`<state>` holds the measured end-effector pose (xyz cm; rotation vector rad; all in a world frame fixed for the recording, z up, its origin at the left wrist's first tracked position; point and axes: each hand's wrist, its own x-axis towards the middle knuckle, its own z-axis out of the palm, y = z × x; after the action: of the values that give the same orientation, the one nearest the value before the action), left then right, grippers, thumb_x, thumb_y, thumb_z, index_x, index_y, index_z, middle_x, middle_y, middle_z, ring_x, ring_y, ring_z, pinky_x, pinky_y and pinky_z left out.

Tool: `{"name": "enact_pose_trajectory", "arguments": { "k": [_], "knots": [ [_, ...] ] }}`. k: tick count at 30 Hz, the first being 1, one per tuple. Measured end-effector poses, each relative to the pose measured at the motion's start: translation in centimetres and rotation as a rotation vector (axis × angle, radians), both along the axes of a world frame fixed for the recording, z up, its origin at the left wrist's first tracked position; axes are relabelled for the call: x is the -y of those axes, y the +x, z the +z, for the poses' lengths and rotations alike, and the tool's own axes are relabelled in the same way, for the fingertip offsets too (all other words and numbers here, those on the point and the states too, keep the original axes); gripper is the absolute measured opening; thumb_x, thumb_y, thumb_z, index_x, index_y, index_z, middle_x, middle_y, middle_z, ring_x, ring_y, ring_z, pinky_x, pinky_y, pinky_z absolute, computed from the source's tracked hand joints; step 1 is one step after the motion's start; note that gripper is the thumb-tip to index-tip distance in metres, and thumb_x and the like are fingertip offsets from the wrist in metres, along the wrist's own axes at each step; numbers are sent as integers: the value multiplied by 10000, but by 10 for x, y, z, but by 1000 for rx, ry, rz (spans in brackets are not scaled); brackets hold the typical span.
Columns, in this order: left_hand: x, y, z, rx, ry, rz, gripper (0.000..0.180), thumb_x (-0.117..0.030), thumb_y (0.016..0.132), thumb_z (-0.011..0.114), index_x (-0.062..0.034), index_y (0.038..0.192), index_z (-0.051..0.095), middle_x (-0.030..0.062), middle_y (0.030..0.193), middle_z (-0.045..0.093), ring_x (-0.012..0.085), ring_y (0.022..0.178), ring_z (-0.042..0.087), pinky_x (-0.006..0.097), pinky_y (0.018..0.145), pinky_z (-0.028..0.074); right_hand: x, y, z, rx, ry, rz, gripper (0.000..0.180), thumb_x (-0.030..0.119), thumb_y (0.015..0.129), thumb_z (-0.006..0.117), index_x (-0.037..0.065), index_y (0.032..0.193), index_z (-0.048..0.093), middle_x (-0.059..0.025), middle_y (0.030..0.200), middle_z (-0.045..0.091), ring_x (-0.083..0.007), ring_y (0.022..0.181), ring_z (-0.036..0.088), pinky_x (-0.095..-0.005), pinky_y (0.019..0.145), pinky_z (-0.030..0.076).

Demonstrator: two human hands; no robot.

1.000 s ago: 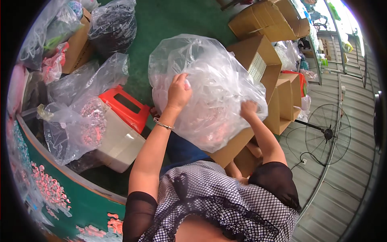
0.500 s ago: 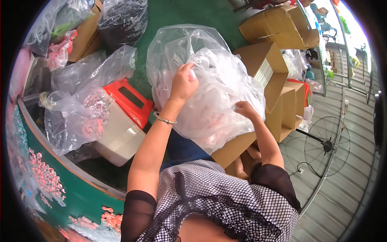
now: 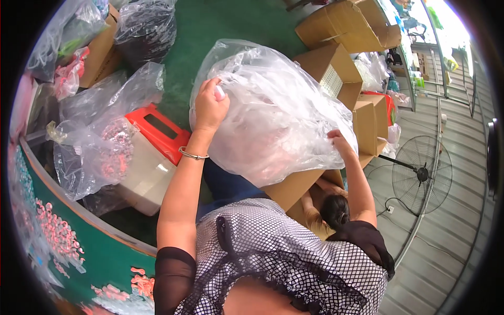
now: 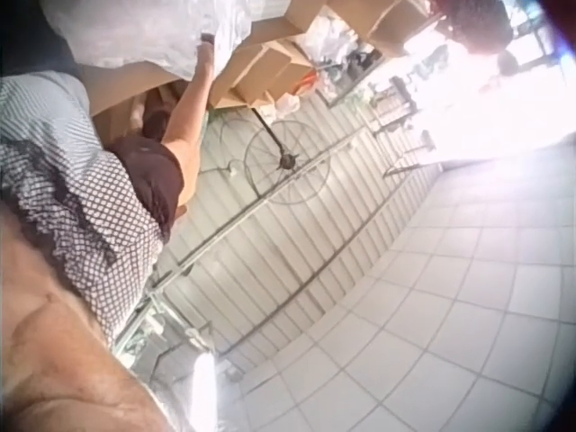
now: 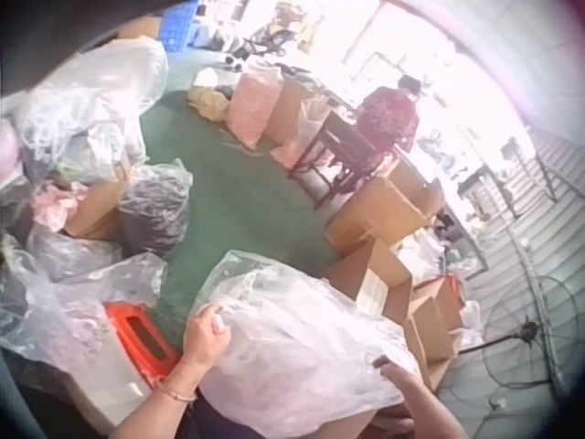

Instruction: Packaging small pink decorative items into small clear plastic boxes at a workshop table.

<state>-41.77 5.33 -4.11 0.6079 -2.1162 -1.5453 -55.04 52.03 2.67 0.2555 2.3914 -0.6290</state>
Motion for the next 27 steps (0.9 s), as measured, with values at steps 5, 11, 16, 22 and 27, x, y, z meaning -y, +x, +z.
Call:
{"name": "enact_pose_trajectory", "arguments": {
  "k": [5, 11, 16, 22, 27],
  "knots": [
    [-13, 4, 9, -5, -40, -24, 405, -29, 713, 648, 3, 1115, 610, 180, 1074, 623, 361, 996, 609, 394, 869, 501, 38, 24, 28, 51, 433, 416, 569, 470, 834, 706, 1, 1149, 638, -124, 960, 682, -229, 835, 644, -330, 744, 496],
    [-28, 27, -2, -23, -149, -102, 446, -26, 726, 651, -15, 1169, 592, 181, 1108, 602, 352, 985, 605, 386, 851, 496, 78, 37, 38, 447, -493, 18, 336, 328, 862, 729, 2, 941, 701, -39, 830, 694, -134, 727, 654, -242, 639, 491],
    [-35, 64, -23, 201, -4, -274, 506, -14, 730, 585, -72, 1233, 583, 231, 1269, 529, 399, 1127, 559, 392, 941, 485, 143, 51, 7, 323, -986, -533, 236, 237, 950, 594, 45, 1085, 625, -35, 858, 683, -150, 695, 667, -280, 595, 561],
    [-26, 114, -26, 24, 430, -184, 541, -40, 778, 703, -79, 1300, 568, 98, 1275, 563, 146, 945, 612, 265, 778, 508, 233, 59, -59, 886, -1205, -438, 360, 285, 967, 542, 24, 1209, 597, -116, 1033, 686, -228, 903, 676, -408, 793, 568],
    [8, 136, 41, -11, 801, -5, 441, 3, 829, 687, -57, 1256, 596, 3, 1049, 641, 64, 802, 583, 215, 687, 491, 305, 77, -91, 1081, -1092, -185, 363, 251, 976, 486, 7, 1222, 595, -145, 1145, 669, -291, 1011, 666, -481, 898, 536]
  ]
}}
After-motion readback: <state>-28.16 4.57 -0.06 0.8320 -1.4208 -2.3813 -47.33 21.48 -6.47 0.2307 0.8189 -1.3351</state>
